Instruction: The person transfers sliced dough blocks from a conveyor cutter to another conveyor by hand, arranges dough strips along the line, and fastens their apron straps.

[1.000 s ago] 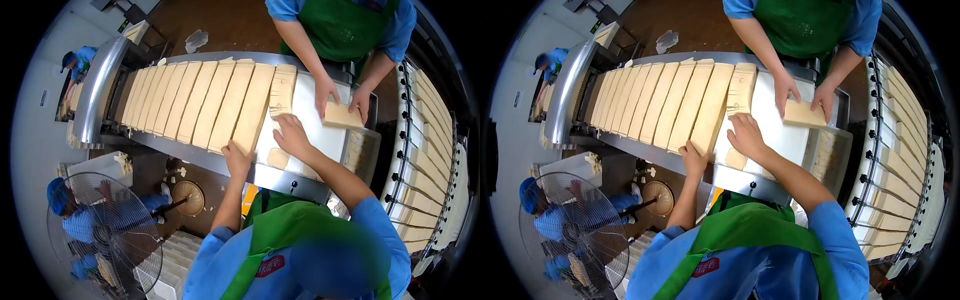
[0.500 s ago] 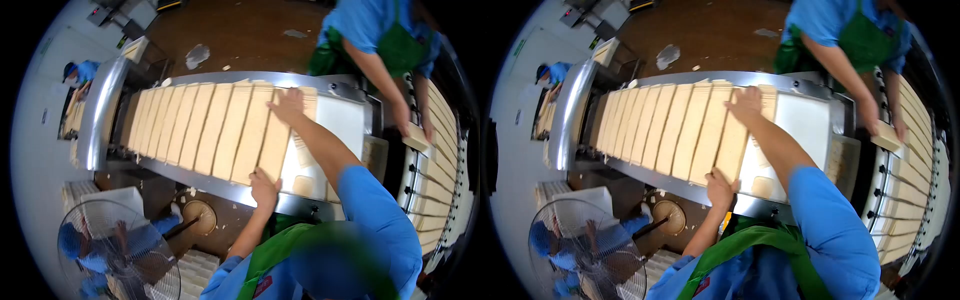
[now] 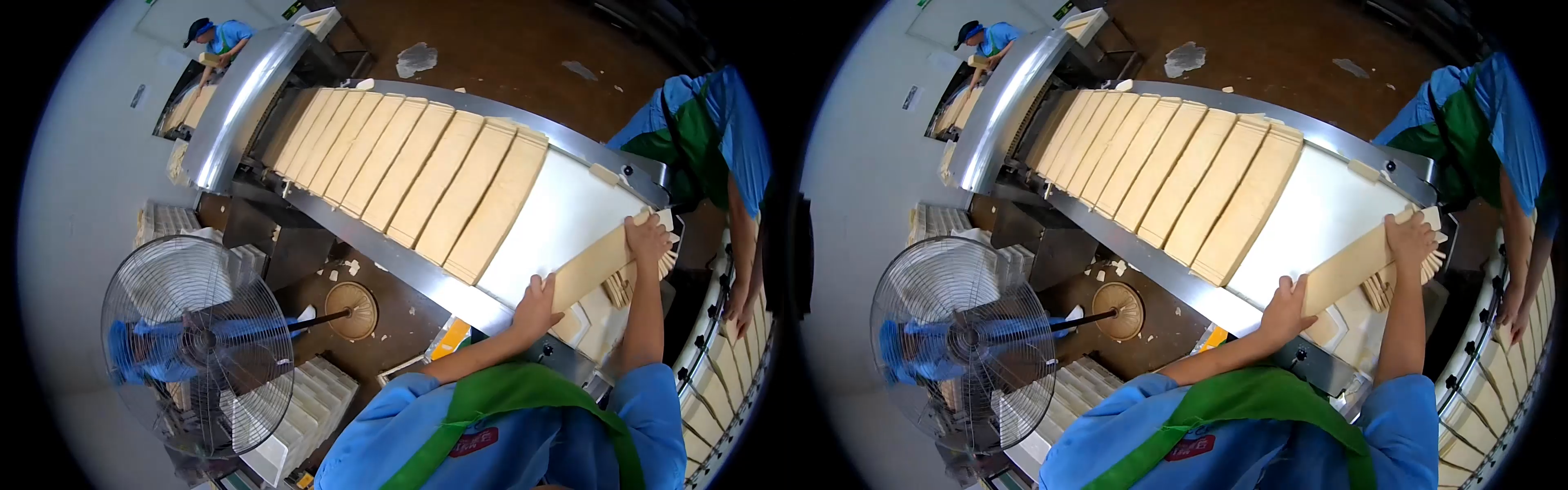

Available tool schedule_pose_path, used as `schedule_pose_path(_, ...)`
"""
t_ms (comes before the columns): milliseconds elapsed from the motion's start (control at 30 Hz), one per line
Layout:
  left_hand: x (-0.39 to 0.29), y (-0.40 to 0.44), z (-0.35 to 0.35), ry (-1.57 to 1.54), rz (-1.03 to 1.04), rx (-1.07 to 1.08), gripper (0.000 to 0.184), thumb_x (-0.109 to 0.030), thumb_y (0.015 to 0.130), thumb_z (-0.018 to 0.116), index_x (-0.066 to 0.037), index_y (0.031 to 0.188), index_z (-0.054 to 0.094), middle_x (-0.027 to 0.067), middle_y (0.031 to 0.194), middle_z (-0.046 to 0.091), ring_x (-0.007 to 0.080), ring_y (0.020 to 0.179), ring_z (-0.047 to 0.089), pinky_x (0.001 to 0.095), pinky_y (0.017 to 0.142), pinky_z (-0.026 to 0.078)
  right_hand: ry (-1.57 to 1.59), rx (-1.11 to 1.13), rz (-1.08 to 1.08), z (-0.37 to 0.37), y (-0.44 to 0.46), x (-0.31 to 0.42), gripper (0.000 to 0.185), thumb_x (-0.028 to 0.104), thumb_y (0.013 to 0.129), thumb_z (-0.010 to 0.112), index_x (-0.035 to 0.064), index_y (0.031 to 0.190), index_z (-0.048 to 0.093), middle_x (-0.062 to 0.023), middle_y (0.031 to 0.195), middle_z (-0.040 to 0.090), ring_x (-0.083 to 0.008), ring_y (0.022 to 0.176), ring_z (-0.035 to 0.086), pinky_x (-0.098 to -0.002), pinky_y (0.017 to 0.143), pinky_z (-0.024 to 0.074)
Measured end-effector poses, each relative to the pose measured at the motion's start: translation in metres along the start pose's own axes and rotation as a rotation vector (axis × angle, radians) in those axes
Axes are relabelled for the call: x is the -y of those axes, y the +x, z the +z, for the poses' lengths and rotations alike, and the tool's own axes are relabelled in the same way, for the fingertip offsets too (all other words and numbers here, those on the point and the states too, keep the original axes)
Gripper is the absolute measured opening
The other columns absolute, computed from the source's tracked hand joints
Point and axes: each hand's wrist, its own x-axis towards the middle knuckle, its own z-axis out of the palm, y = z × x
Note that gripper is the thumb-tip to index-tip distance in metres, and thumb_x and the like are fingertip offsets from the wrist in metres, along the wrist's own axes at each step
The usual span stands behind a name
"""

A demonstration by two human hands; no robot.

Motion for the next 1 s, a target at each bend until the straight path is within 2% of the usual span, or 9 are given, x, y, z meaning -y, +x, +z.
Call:
schedule_pose_path(133,-0.024,0.012,-0.004,0.01,-0.012,0.318,0.093,-0.037,0.071,0.075,-0.004,0.142,0.024,0.0307,0.129,0.033,0.0423,0.093,0.06,0.0447,0.079,0.052,0.041,0.198,0.078,-0.016,0.004,-0.028,0.099,0.064,0.073,0.056,0.0028,0.144,0.025,-0.0278,0.148,0.022,-0.0412,0.137,0.023,-0.0484,0.11,0.023)
schedule_pose_path(267,-0.024,0.019,0.051,0.265,-0.079,0.124,0.091,-0.043,0.075,0.07,-0.004,0.142,0.021,0.0349,0.126,0.037,0.045,0.089,0.061,0.0477,0.076,0.053,0.688,0.062,0.049,0.064,0.035,-0.074,0.104,0.05,0.074,0.068,-0.0097,0.142,0.017,-0.0299,0.15,0.012,-0.0406,0.14,0.012,-0.0429,0.116,0.0088)
schedule_pose_path(333,-0.06,0.025,0.044,0.08,-0.153,0.179,0.076,-0.026,0.076,0.072,-0.002,0.135,0.032,0.0313,0.12,0.045,0.0453,0.106,0.053,0.0493,0.087,0.047,0.649,-0.033,0.134,0.075,0.037,-0.102,0.108,0.049,0.073,0.07,-0.0133,0.141,0.012,-0.0305,0.15,0.011,-0.0419,0.14,0.01,-0.0444,0.116,0.0064)
schedule_pose_path(400,-0.057,0.024,0.063,0.171,0.291,-0.078,0.072,-0.016,0.073,0.072,-0.001,0.132,0.034,0.031,0.117,0.042,0.0449,0.103,0.049,0.0503,0.089,0.042,0.904,-0.065,0.283,0.057,0.021,-0.134,0.103,0.045,0.072,0.069,-0.0086,0.141,0.013,-0.0284,0.147,0.015,-0.042,0.138,0.016,-0.0473,0.112,0.0201)
schedule_pose_path(467,-0.082,0.013,0.063,0.031,0.239,-0.051,0.072,-0.012,0.073,0.071,0.0,0.133,0.034,0.0303,0.125,0.031,0.0444,0.104,0.046,0.0486,0.092,0.039,1.034,-0.136,0.385,0.024,-0.008,-0.167,0.095,0.041,0.071,0.069,-0.0028,0.14,0.019,-0.0272,0.144,0.02,-0.0448,0.126,0.037,-0.0461,0.103,0.037)
schedule_pose_path(600,-0.159,-0.024,0.098,0.027,0.453,0.105,0.07,-0.006,0.074,0.069,-0.001,0.135,0.035,0.0272,0.13,0.025,0.0446,0.108,0.044,0.0461,0.095,0.038,1.049,-0.423,0.592,-0.016,-0.079,-0.315,0.084,0.038,0.073,0.067,-0.0004,0.136,0.025,-0.0265,0.135,0.029,-0.0451,0.117,0.046,-0.0451,0.097,0.0423)
schedule_pose_path(800,-0.197,-0.097,0.164,0.098,1.409,0.195,0.069,-0.01,0.073,0.073,-0.011,0.135,0.044,0.0254,0.135,0.024,0.045,0.113,0.043,0.0468,0.087,0.048,0.999,-0.574,1.017,0.01,-0.226,-0.516,0.076,0.044,0.075,0.066,-0.0062,0.125,0.038,-0.0314,0.123,0.041,-0.0418,0.11,0.051,-0.0437,0.094,0.0458)
schedule_pose_path(900,-0.199,-0.121,0.194,-0.056,1.695,0.661,0.05,-0.012,0.081,0.063,-0.018,0.129,0.051,0.0167,0.124,0.04,0.0328,0.089,0.054,0.0367,0.067,0.051,1.041,-0.461,1.177,0.027,-0.3,-0.576,0.08,0.045,0.073,0.065,-0.0109,0.125,0.041,-0.0325,0.117,0.053,-0.0416,0.102,0.059,-0.0485,0.076,0.0536)
schedule_pose_path(1000,-0.22,-0.152,0.202,0.015,1.889,1.026,0.044,-0.01,0.085,0.054,-0.019,0.127,0.053,0.0118,0.117,0.048,0.0216,0.07,0.055,0.0293,0.058,0.051,0.9,-0.239,1.087,0.047,-0.343,-0.606,0.071,0.05,0.08,0.054,-0.0082,0.122,0.049,-0.0311,0.112,0.058,-0.0401,0.103,0.059,-0.0508,0.089,0.0448)
